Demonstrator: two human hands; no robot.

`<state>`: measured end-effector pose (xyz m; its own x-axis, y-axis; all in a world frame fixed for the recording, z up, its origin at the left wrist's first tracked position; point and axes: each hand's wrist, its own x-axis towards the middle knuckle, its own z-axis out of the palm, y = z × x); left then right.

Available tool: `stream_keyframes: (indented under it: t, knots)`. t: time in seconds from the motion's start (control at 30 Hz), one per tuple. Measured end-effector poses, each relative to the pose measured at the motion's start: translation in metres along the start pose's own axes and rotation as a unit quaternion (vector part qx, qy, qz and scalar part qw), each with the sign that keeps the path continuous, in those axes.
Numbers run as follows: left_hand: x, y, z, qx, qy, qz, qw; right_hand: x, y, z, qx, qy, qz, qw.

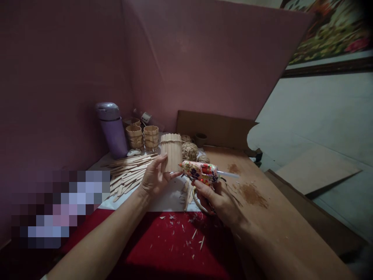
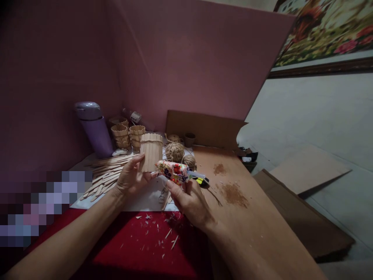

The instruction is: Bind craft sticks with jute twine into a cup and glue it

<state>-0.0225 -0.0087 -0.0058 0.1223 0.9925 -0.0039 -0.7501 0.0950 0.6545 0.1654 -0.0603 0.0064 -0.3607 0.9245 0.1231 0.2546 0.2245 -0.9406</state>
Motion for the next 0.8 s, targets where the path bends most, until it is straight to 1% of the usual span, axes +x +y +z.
stream_keyframes:
  t: [0.13,0.37,0.47,0.63,0.8]
  knots:
    - [-0.0009,0.0006,0.0008,-0.01,0.014,0.014,1.0,-0.0002,0.0012,0.0007,0.011,-0.001,0.004,1.0]
    - [-0.001,0.0014,0.0022,-0.003,0.035,0.013,0.999,0.0003,0.006,0.001,0.031,0.004,0.005,0.999]
    - [-0.0004,0.0009,0.0016,-0.002,0.03,0.016,0.999,0.0003,0.0067,0.001,0.04,0.0,0.006,0.999]
    - [-0.0006,0.0002,0.0008,0.012,0.002,0.015,1.0,-0.0004,0.0091,0.0014,0.043,-0.005,0.009,0.999]
    - [-0.001,-0.0002,0.0013,0.006,0.033,0.024,0.999,-0.0002,0.0078,0.0016,0.033,0.002,0.006,0.999]
